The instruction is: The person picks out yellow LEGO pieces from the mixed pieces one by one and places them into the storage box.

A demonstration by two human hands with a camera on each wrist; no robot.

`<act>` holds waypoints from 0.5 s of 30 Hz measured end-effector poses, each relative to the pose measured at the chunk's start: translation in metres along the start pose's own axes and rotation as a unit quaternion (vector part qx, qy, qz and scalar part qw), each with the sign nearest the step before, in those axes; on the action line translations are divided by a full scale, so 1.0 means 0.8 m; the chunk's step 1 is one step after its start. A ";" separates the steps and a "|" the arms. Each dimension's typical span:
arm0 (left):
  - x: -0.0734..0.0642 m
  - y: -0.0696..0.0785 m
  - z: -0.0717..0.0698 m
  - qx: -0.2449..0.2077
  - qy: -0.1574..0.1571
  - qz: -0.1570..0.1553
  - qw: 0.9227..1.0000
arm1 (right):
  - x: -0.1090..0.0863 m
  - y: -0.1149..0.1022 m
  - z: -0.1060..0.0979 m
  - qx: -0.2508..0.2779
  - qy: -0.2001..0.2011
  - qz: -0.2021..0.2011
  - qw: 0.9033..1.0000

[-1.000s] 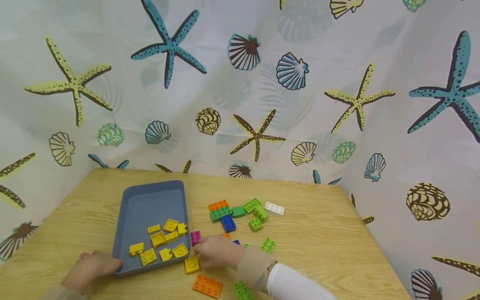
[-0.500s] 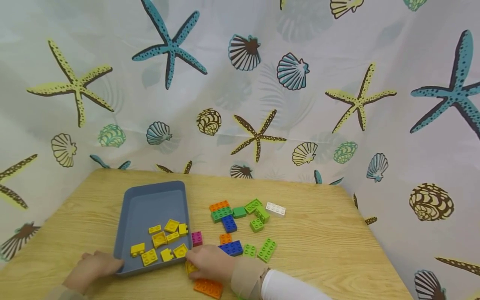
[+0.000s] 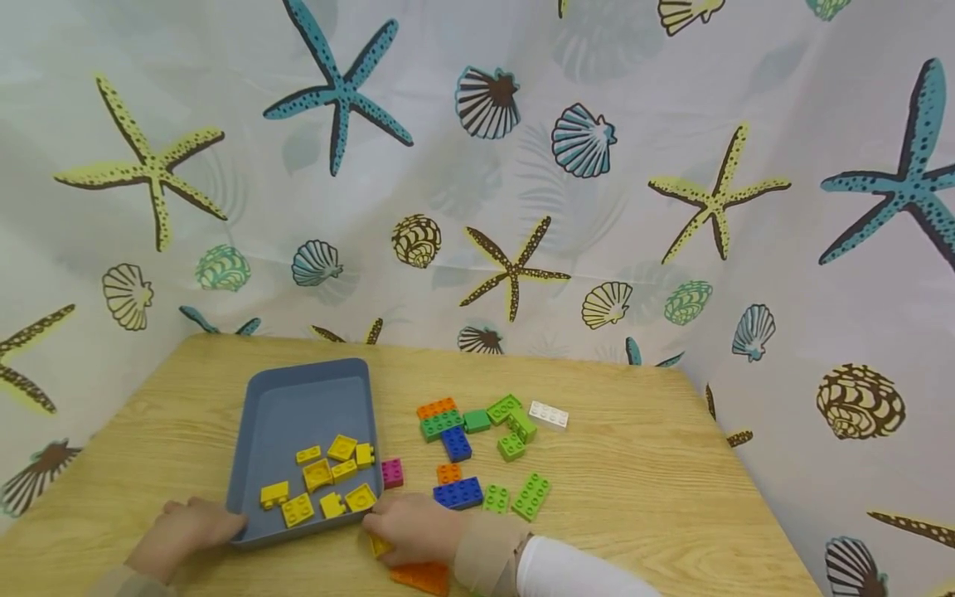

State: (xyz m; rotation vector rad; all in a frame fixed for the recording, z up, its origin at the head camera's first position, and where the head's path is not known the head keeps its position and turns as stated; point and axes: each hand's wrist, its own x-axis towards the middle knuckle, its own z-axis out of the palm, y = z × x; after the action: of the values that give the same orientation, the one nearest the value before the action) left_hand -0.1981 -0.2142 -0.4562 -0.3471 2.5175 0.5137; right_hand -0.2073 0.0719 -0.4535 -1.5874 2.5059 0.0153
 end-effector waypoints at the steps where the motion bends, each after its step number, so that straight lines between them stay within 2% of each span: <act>1: 0.000 0.000 0.000 -0.007 0.001 -0.004 1.000 | 0.001 -0.002 -0.001 -0.007 -0.011 0.002 1.000; 6: -0.001 0.002 0.001 -0.021 0.002 -0.015 1.000 | 0.001 -0.005 -0.008 -0.014 -0.040 0.004 0.999; 10: 0.000 0.004 0.002 -0.025 0.001 -0.020 1.000 | -0.005 -0.001 -0.018 -0.013 -0.038 -0.001 0.999; 15: -0.002 0.009 0.001 -0.041 0.011 -0.027 0.999 | -0.010 0.008 -0.037 -0.022 -0.032 0.017 0.999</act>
State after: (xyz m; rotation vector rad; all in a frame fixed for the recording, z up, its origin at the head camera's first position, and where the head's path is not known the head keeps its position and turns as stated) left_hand -0.1992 -0.2073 -0.4538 -0.4521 2.5050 0.5975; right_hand -0.2136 0.0792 -0.4239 -1.5353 2.4991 0.1236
